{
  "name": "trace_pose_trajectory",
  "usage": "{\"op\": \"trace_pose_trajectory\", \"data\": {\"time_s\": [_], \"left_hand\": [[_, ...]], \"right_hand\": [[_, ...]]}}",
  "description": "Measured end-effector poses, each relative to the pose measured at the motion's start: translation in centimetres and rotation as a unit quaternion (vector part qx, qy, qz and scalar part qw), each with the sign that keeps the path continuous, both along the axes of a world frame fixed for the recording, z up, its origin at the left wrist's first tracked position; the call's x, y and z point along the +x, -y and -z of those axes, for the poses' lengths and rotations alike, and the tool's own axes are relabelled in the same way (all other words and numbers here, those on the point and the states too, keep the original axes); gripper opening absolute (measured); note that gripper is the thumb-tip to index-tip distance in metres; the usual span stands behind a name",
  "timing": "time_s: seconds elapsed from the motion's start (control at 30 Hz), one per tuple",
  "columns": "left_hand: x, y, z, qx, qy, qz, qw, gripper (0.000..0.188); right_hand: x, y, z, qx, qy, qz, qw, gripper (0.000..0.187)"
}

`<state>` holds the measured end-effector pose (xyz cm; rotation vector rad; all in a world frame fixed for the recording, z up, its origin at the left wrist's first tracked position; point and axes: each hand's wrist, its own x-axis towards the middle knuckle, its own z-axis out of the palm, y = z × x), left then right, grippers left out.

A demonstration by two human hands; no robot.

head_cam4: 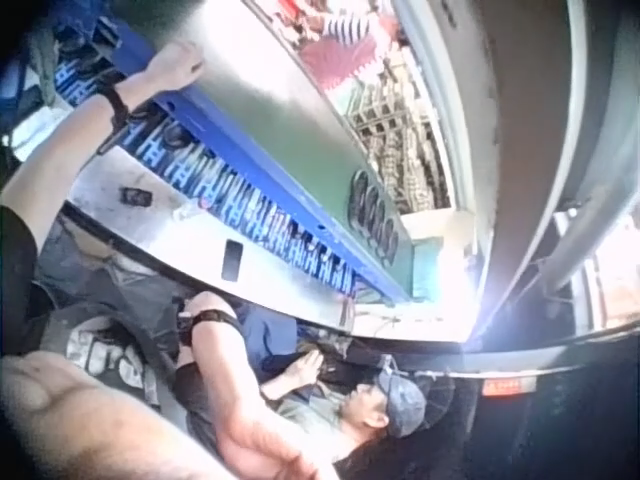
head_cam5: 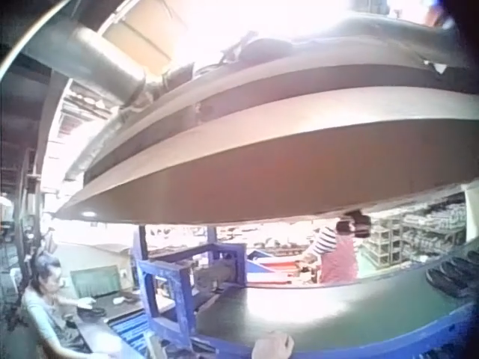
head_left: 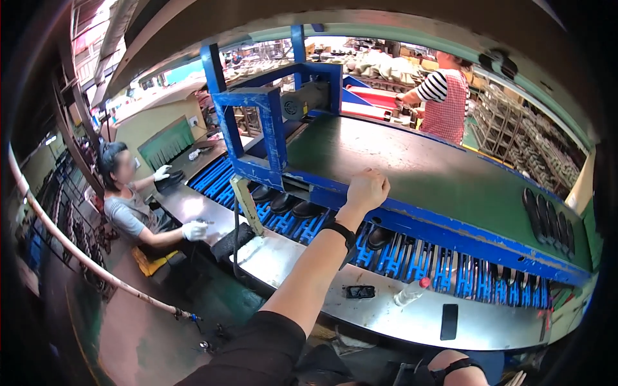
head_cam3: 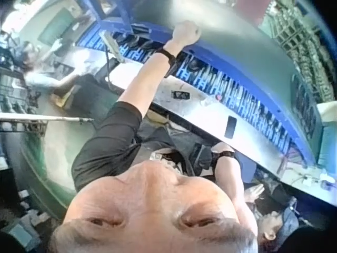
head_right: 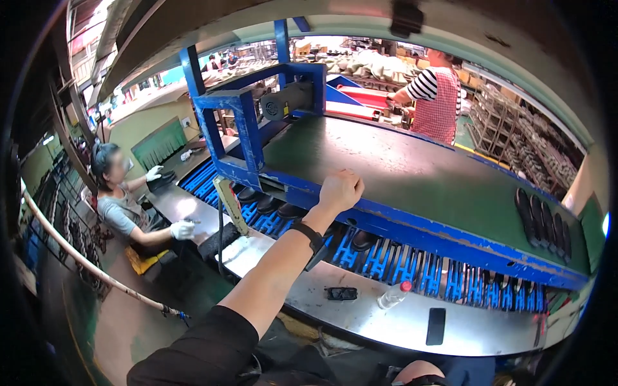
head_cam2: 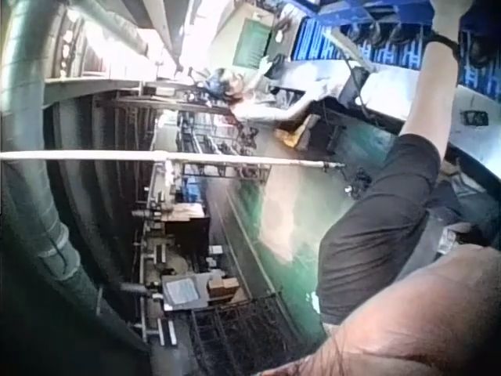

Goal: Monitoring and interacting with a conveyor-based shoe assembly machine.

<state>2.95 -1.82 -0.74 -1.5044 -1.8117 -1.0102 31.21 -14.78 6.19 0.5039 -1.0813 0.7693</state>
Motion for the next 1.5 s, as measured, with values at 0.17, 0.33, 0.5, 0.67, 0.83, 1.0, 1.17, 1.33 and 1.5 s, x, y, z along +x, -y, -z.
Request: {"op": "trace_pose_trajectory", "data": {"time_s": [0.17, 0.33, 0.5, 0.67, 0.83, 1.0, 1.17, 1.33, 1.5], "left_hand": [[-0.4, 0.3, 0.1, 0.023, -0.005, 0.006, 1.000, 0.024], [-0.1, 0.2, 0.1, 0.002, -0.008, -0.005, 1.000, 0.023], [-0.7, 0.5, 0.2, 0.019, -0.007, -0.005, 1.000, 0.024], [0.5, -0.4, -0.2, -0.006, -0.003, -0.001, 1.000, 0.024], [-0.2, 0.6, 0.0, 0.016, -0.021, -0.001, 1.000, 0.024], [0.0, 0.5, -0.2, -0.031, 0.013, -0.003, 0.999, 0.028], [0.0, 0.5, 0.0, 0.006, -0.004, 0.003, 1.000, 0.023], [0.3, 0.1, -0.1, 0.036, -0.015, 0.019, 0.999, 0.021], [-0.4, 0.0, 0.2, 0.036, -0.019, 0.022, 0.999, 0.021]], "right_hand": [[1.0, -2.5, -0.8, 0.029, 0.045, 0.066, 0.996, 0.036], [1.8, -5.2, -1.7, 0.048, 0.068, 0.138, 0.987, 0.036], [-0.3, -9.1, -1.0, -0.003, 0.105, 0.431, 0.896, 0.025], [-4.8, -17.7, -0.2, -0.121, 0.328, 0.387, 0.853, 0.027], [-6.4, -23.9, 8.5, -0.082, 0.600, 0.569, 0.556, 0.039], [-6.3, -23.4, 8.2, -0.052, 0.571, 0.580, 0.579, 0.035], [-6.2, -23.3, 8.4, -0.052, 0.562, 0.571, 0.596, 0.031], [-5.9, -23.6, 8.4, -0.062, 0.553, 0.571, 0.603, 0.024], [-6.4, -23.5, 8.6, -0.045, 0.535, 0.569, 0.623, 0.023]]}}
